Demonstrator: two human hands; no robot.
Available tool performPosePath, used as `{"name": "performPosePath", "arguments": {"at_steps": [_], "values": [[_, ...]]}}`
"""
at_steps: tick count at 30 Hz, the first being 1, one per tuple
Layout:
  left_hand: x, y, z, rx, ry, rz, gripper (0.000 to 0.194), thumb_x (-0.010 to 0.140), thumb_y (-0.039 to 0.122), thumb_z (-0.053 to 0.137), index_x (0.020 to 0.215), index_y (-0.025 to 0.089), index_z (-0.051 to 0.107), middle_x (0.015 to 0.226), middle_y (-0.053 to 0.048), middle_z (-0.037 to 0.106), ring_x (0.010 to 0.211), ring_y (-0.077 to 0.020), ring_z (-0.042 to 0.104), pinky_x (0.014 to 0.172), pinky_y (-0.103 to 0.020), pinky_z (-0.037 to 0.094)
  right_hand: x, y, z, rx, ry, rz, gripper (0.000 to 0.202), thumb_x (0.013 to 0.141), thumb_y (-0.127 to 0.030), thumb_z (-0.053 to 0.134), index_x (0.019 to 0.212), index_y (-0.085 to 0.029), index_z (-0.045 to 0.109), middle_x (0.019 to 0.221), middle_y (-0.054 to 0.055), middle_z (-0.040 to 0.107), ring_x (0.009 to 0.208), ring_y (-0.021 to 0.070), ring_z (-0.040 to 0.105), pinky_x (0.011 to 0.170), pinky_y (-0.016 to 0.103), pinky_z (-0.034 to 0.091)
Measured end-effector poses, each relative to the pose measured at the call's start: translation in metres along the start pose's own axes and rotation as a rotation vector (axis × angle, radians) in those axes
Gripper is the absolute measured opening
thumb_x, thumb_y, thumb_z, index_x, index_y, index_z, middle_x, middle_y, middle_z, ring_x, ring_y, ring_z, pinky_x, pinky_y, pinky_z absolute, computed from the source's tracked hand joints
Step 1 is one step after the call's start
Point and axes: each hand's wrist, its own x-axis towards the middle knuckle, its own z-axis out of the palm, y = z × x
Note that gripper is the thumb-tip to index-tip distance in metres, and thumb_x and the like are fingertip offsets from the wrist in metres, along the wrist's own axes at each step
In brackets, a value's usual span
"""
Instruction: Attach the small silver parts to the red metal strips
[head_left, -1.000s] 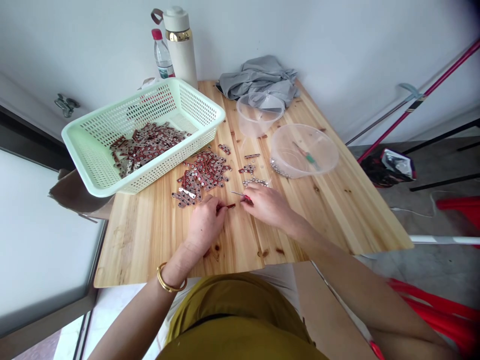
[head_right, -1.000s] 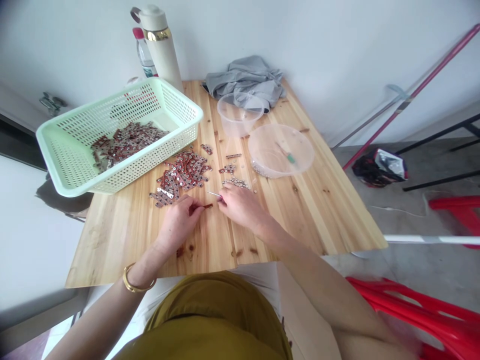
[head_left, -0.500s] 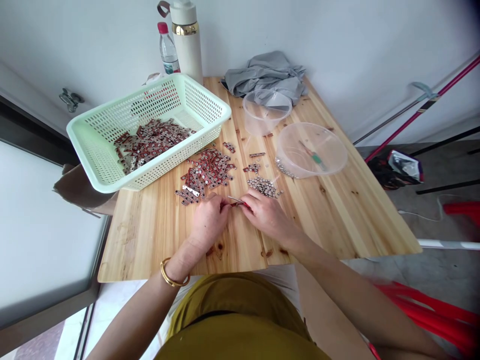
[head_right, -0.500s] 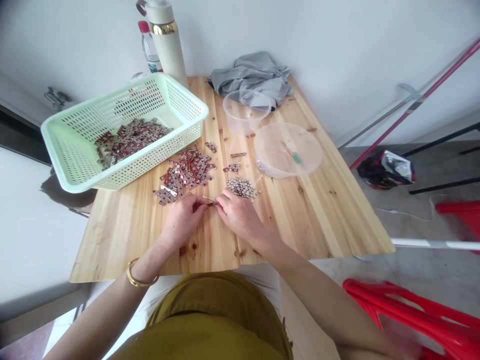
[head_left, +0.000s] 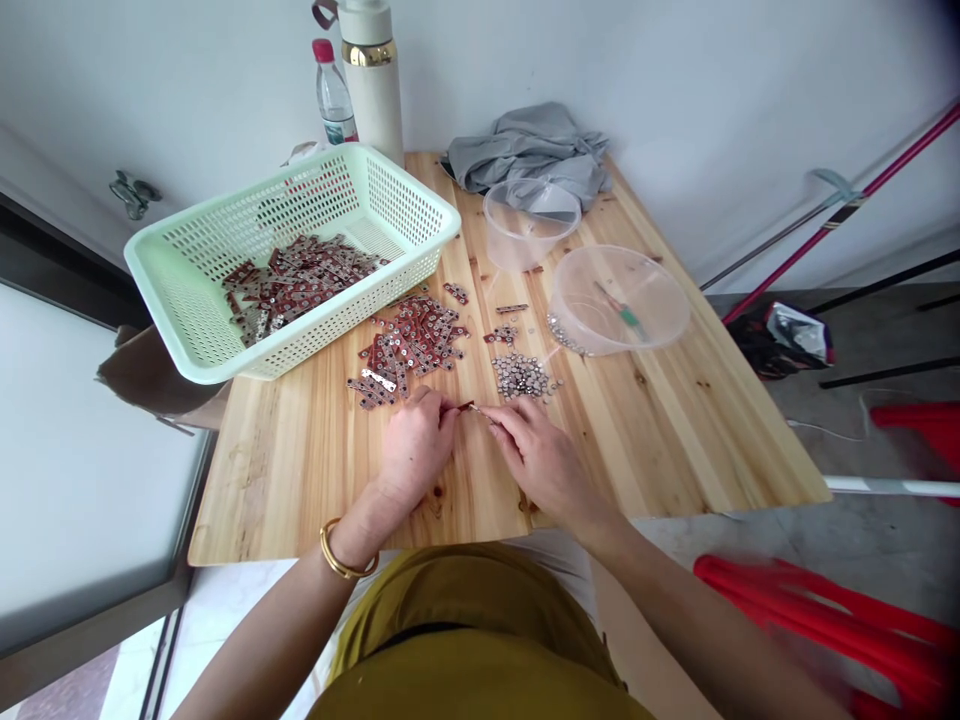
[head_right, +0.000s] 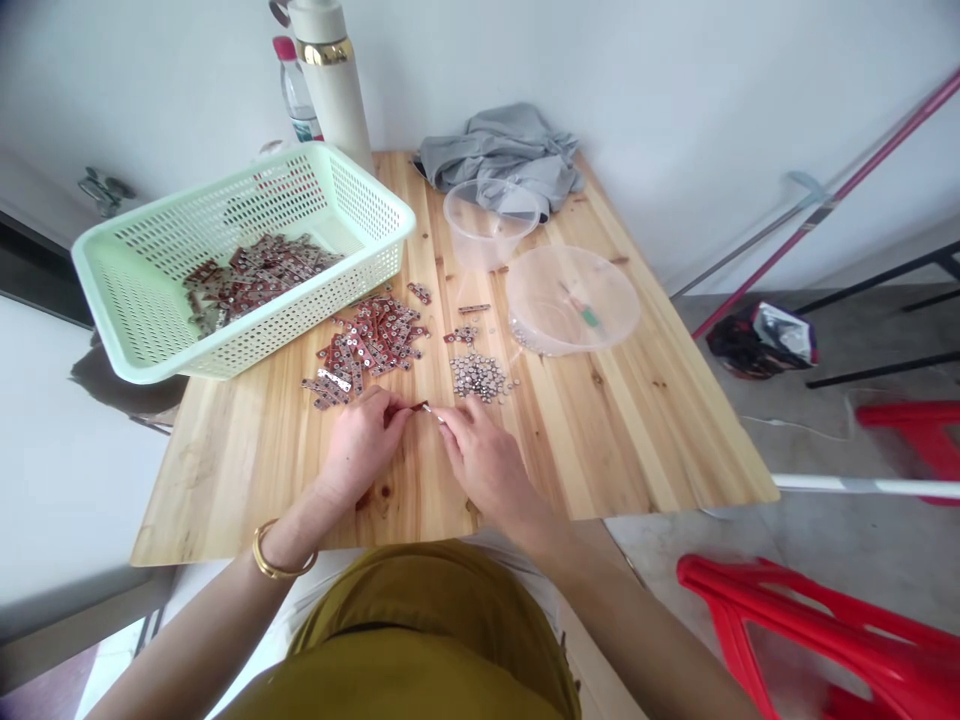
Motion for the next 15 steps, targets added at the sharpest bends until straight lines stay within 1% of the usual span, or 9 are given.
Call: {"name": "performPosePath", "arguments": {"at_steps": [5, 10, 15], "values": [[-0.0009, 0.0004, 0.0015, 0.022, -0.001, -0.003, 0.012, 0.089, 0.02, 0.054, 0.083, 0.017, 0.064, 0.089, -0.004, 0.066, 0.083, -0.0176, 0.063, 0.076, -0.028, 0.046, -0.0007, -0.0005, 0.0081, 0.021, 0.025, 0.049, 0.028, 0.097, -0.022, 0.043, 0.115, -0.022, 0.065, 0.092, 0.006, 0.056, 0.082, 0.0184, 0.061, 0.075, 0.032, 0.052], [-0.0007, 0.0003, 0.0021, 0.059, 0.01, 0.018, 0.012, 0.089, 0.019, 0.054, 0.084, 0.017, 0.064, 0.089, -0.004, 0.065, 0.081, -0.0177, 0.063, 0.073, -0.028, 0.045, 0.0033, 0.0005, 0.0066, 0.013, 0.004, 0.062, 0.028, 0.096, -0.022, 0.044, 0.113, -0.02, 0.067, 0.089, 0.006, 0.055, 0.081, 0.0187, 0.06, 0.073, 0.032, 0.051], [-0.0014, 0.0009, 0.0027, 0.074, 0.002, 0.019, 0.011, 0.09, 0.019, 0.053, 0.085, 0.017, 0.063, 0.089, -0.004, 0.065, 0.082, -0.0177, 0.063, 0.072, -0.027, 0.045, 0.003, -0.0023, 0.0065, -0.032, -0.02, 0.053, 0.029, 0.096, -0.021, 0.043, 0.114, -0.019, 0.066, 0.09, 0.006, 0.055, 0.077, 0.018, 0.06, 0.067, 0.03, 0.05]]}}
